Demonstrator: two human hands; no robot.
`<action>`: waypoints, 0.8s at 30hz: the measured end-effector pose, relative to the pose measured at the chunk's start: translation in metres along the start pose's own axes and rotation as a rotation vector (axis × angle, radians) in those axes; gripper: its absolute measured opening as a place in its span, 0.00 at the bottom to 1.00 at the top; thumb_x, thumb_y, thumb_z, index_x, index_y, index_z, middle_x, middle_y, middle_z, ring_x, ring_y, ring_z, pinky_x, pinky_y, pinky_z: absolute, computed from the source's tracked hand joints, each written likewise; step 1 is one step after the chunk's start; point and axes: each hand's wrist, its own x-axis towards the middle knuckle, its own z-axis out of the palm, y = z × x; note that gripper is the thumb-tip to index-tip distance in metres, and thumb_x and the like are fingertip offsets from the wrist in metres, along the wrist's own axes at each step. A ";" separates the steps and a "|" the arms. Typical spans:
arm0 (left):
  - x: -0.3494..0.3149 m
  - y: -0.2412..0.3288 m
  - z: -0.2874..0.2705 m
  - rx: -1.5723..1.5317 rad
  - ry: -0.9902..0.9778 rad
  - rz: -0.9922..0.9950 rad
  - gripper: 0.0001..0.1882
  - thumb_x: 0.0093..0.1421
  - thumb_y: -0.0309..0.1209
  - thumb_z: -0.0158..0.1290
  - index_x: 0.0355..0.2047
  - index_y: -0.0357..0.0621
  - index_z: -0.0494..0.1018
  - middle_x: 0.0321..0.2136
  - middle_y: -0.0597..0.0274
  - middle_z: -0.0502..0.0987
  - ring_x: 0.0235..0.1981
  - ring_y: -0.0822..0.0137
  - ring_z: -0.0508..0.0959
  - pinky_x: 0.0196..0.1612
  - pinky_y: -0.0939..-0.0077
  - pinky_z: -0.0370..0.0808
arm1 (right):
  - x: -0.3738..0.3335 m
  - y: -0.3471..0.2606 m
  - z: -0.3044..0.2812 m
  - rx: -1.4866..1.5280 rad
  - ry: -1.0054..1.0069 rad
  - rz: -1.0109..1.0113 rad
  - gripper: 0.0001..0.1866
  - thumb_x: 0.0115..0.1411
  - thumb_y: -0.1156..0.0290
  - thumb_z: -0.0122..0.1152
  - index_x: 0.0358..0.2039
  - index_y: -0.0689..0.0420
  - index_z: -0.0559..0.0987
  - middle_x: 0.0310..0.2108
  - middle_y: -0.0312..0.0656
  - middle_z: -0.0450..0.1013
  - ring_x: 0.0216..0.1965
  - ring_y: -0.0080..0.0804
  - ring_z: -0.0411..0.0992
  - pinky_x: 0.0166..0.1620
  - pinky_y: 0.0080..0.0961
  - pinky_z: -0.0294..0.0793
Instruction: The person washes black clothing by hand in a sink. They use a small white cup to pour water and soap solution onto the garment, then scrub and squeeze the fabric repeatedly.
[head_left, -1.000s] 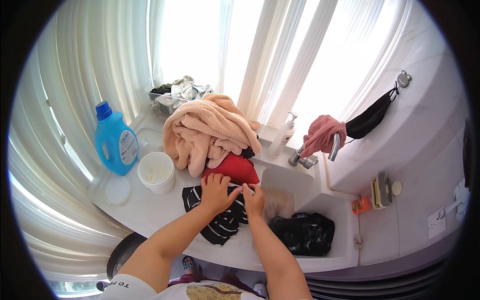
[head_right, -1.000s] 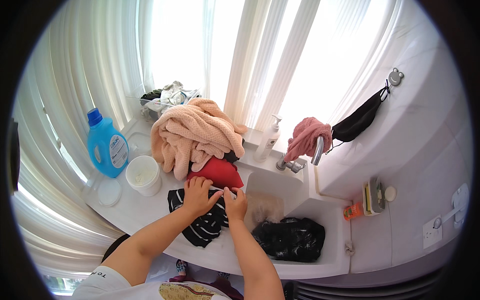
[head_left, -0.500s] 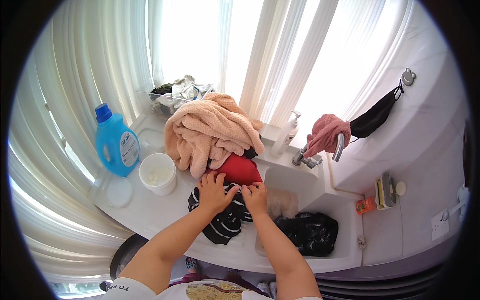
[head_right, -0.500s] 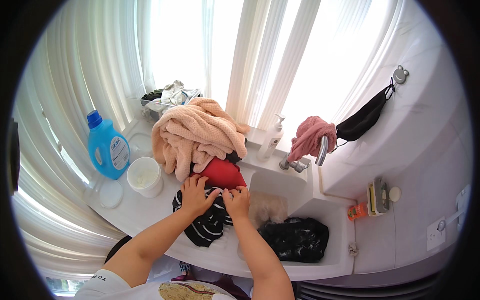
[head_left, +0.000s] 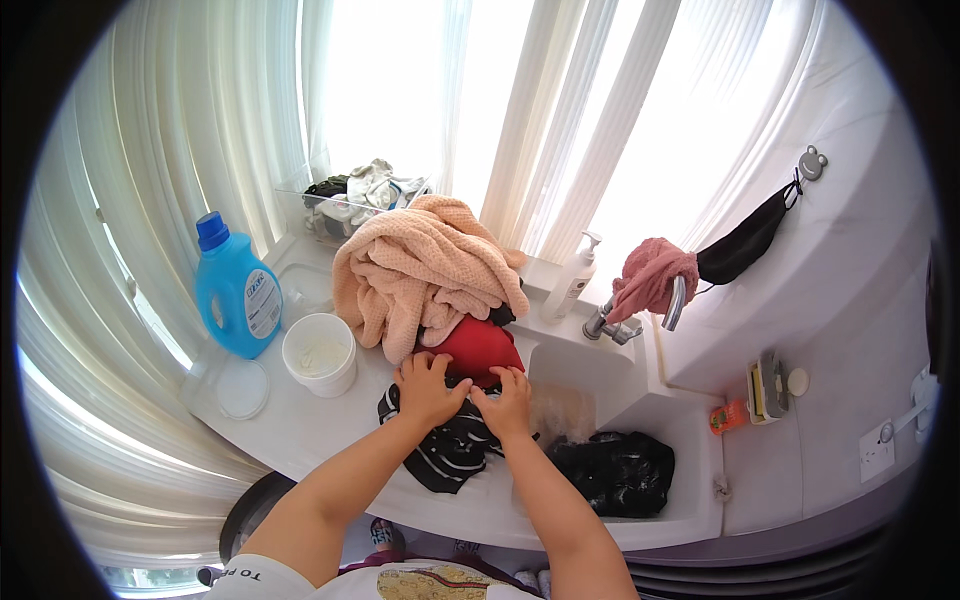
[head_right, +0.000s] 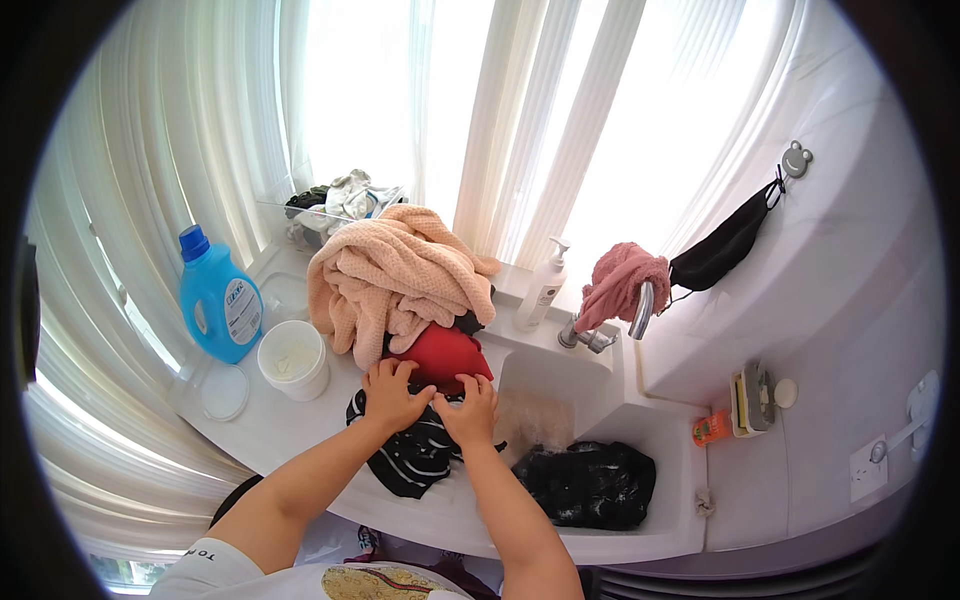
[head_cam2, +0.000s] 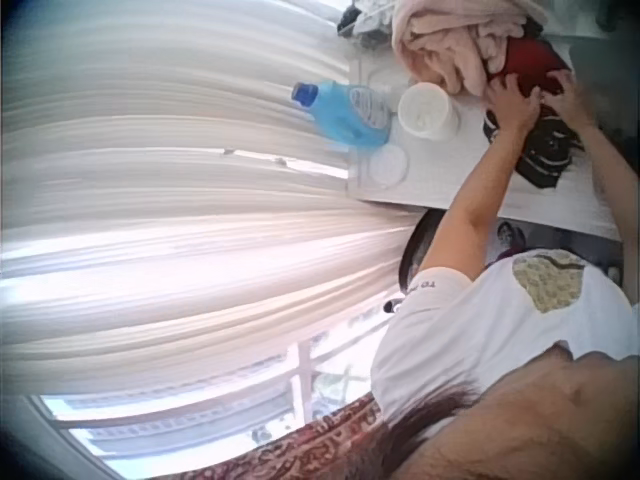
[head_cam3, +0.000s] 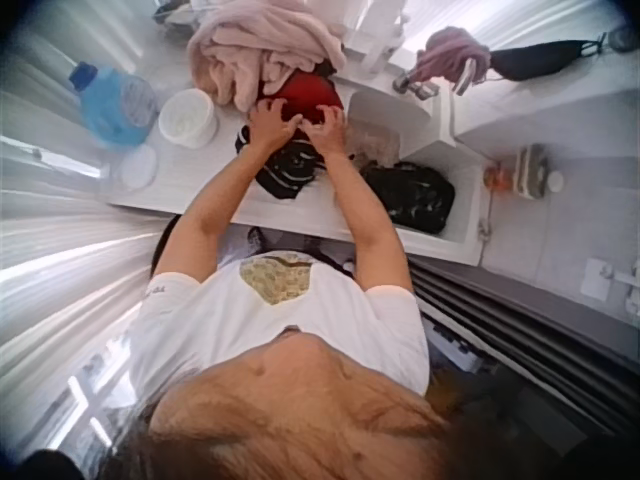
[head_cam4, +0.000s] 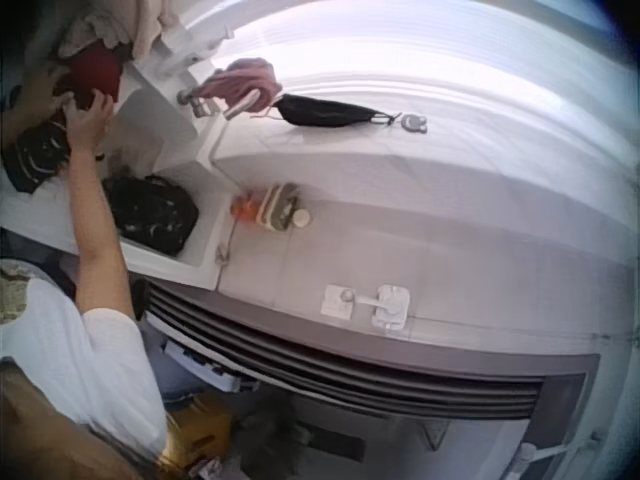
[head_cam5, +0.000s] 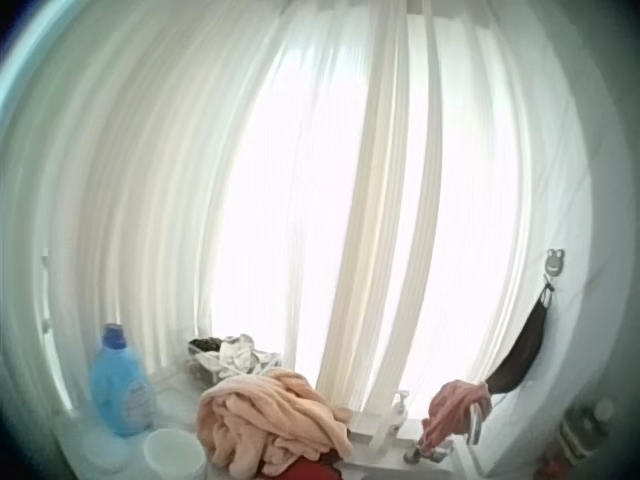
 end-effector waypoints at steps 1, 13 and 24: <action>-0.002 0.003 -0.007 0.046 -0.191 -0.039 0.30 0.53 0.56 0.56 0.50 0.53 0.73 0.53 0.53 0.67 0.56 0.45 0.63 0.54 0.36 0.57 | -0.005 0.010 -0.004 -0.060 -0.110 0.051 0.25 0.48 0.56 0.69 0.44 0.56 0.77 0.55 0.58 0.62 0.59 0.57 0.61 0.60 0.44 0.62; -0.021 -0.013 -0.004 -0.167 -0.079 0.056 0.21 0.49 0.51 0.61 0.34 0.47 0.79 0.40 0.58 0.74 0.45 0.52 0.72 0.47 0.55 0.67 | -0.032 0.010 0.008 -0.046 0.107 -0.113 0.22 0.44 0.56 0.71 0.38 0.54 0.80 0.50 0.54 0.68 0.51 0.54 0.66 0.54 0.46 0.66; -0.102 -0.020 -0.059 -0.330 0.020 0.391 0.18 0.48 0.46 0.65 0.26 0.47 0.76 0.38 0.54 0.72 0.48 0.49 0.69 0.52 0.53 0.62 | -0.119 -0.011 -0.041 -0.102 -0.107 -0.524 0.35 0.40 0.49 0.75 0.47 0.51 0.74 0.58 0.59 0.57 0.58 0.57 0.60 0.57 0.49 0.62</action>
